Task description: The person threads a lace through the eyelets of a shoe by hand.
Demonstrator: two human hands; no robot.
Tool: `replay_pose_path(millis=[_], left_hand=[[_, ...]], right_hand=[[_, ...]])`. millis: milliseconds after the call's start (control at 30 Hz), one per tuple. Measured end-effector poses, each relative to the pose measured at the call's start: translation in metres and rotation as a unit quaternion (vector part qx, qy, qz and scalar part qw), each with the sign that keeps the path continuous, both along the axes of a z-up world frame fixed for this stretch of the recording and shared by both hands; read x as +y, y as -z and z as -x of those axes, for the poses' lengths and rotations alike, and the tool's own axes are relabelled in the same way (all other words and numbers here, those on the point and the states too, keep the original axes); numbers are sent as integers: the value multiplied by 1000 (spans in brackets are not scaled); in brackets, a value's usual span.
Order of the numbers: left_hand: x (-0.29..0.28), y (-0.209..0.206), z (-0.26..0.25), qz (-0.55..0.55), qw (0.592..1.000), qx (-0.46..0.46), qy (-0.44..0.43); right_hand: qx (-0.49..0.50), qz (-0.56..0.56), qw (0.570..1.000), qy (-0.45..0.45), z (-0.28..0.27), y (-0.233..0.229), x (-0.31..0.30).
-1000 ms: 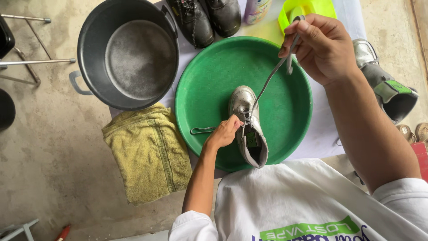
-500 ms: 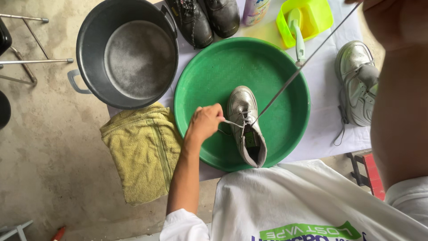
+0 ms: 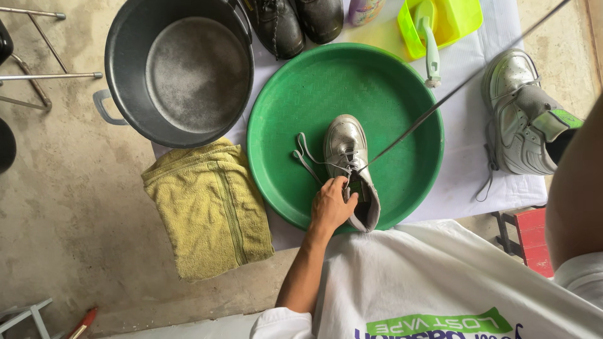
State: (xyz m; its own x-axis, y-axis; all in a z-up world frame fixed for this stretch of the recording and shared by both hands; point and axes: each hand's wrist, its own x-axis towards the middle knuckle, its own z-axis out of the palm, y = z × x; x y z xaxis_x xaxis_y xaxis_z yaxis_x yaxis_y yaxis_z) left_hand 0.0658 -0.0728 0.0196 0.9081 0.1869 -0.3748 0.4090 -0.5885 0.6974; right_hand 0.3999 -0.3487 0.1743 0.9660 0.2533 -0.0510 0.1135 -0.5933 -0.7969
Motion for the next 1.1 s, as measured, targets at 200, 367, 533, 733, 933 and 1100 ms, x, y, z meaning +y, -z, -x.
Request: replay_pose_path(millis=[200, 367, 533, 733, 933, 1100], left_hand=[[-1, 14, 23, -1, 996, -90, 26], [-6, 10, 34, 25, 986, -165, 21], [-4, 22, 38, 105, 977, -174, -66], [10, 16, 34, 145, 963, -167, -155], [26, -7, 26, -14, 944, -307, -119], [20, -11, 8, -65, 964, -241, -94]], right_hand=[[-4, 157, 987, -39, 20, 4, 14], [-33, 230, 969, -86, 35, -5, 26], [-72, 177, 957, -220, 58, -18, 55], [-47, 65, 868, -489, 103, 23, 141], [86, 217, 800, -552, 148, 86, 186], [108, 331, 731, -587, 167, 126, 207]])
